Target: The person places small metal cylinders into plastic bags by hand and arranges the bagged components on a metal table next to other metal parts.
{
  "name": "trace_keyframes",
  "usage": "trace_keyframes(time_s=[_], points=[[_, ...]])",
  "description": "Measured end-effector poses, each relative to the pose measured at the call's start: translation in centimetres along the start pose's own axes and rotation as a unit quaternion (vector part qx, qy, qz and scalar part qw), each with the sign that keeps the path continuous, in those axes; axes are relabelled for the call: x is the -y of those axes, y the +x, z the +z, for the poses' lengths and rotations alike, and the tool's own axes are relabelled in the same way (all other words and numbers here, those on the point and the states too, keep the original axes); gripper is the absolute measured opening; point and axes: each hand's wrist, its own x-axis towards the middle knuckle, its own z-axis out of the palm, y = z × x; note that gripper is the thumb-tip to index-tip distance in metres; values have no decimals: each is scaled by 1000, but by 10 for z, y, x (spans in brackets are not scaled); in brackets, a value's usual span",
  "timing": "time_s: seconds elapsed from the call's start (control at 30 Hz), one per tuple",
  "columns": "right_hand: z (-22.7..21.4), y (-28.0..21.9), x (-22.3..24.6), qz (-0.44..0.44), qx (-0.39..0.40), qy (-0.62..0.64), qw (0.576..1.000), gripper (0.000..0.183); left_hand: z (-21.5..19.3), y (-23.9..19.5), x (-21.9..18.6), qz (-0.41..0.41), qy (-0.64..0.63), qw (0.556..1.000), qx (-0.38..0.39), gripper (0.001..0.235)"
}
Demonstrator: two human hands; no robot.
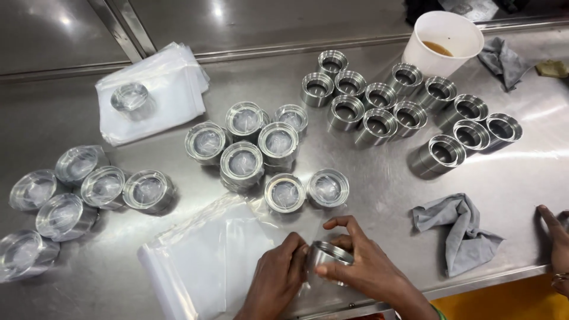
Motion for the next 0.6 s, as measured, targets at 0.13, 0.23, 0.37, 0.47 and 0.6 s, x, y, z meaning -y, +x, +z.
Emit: trace_keyframes(time_s=[0.13,0.23,0.37,0.47,0.6], points=[[9,-1,43,70,-38,-85,993,81,-14,-8,21,143,88,984,-61,18],[13,-2,37,82,-49,-69,993,70,-27,-11,1,193,103,974,-51,19],[24,-14,25,-173,-102,-124,972,83,0,-8,-10,243,34,969,-30,17],[28,-17,18,-351,-162,-174,906,61,15,-25,-39,272,-64,960,29,14],[16,-19,2,-323,-146,-27,935,35,-7,-30,-54,217,-42,975,3,28]])
